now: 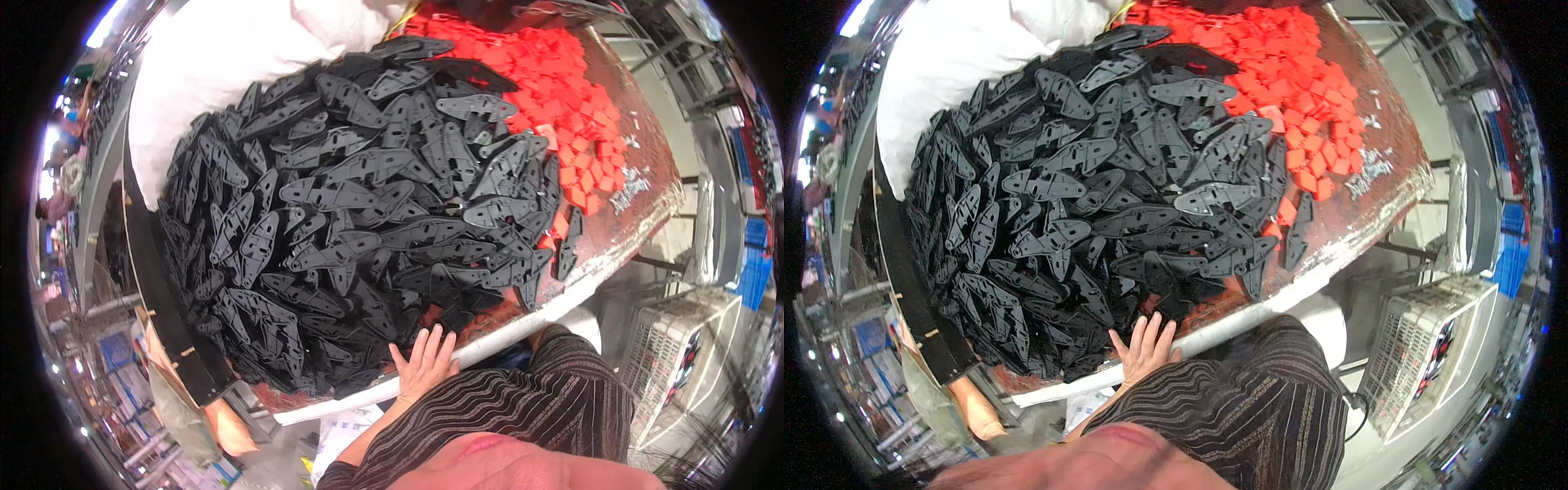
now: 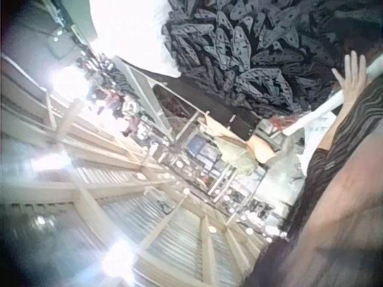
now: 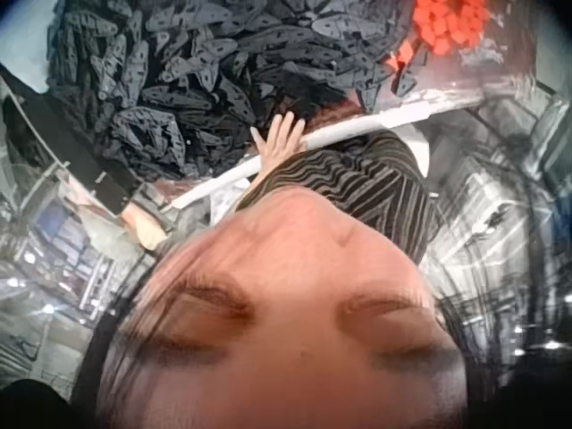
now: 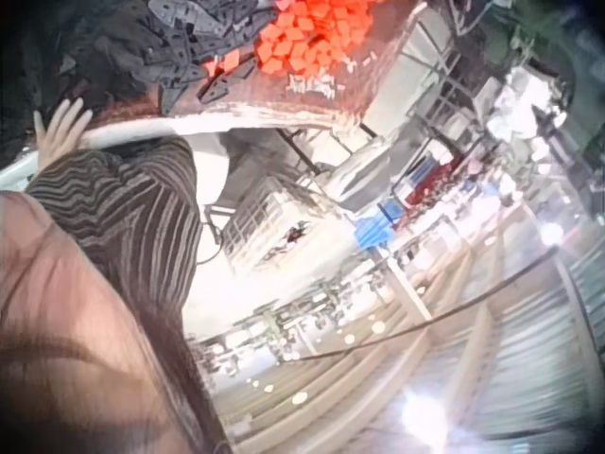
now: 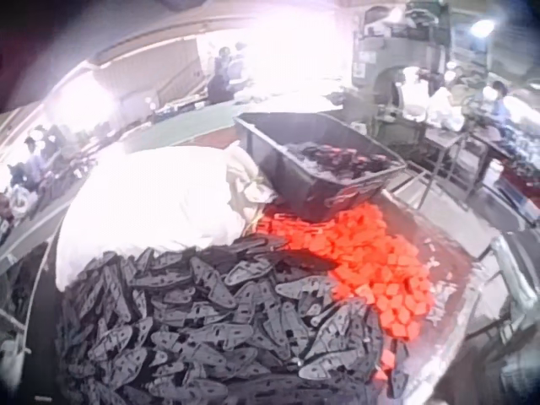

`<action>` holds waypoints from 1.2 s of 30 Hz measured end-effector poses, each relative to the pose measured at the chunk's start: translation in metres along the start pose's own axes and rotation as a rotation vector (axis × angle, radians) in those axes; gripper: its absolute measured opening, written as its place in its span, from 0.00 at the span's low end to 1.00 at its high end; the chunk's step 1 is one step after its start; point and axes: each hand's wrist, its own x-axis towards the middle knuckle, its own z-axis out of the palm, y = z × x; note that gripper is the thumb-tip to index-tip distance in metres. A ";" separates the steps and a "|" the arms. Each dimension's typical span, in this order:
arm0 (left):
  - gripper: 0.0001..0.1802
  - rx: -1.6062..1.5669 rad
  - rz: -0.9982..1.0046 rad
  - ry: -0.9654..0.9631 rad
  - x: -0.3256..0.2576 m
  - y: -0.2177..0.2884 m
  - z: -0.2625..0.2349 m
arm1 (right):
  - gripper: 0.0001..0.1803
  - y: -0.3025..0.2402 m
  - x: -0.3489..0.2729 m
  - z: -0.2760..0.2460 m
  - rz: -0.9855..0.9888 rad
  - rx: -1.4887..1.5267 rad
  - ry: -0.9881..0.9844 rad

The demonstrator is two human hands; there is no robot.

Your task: The person repeatedly picks black and red plastic components from piles on a table, snaps them together by hand, and places the assembled units into a black tray. The person occasionally reaches down to retrieve dropped parts from the floor.

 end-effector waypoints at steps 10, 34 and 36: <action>0.33 -0.006 -0.057 0.134 0.005 0.009 -0.005 | 0.12 -0.009 0.042 -0.011 -0.281 -0.287 0.051; 0.28 -0.020 -0.003 0.434 -0.011 0.018 -0.003 | 0.28 -0.036 -0.112 -0.206 -0.623 -0.122 1.307; 0.29 -0.028 -0.004 0.433 -0.013 0.016 -0.003 | 0.28 -0.037 -0.113 -0.200 -0.627 -0.144 1.338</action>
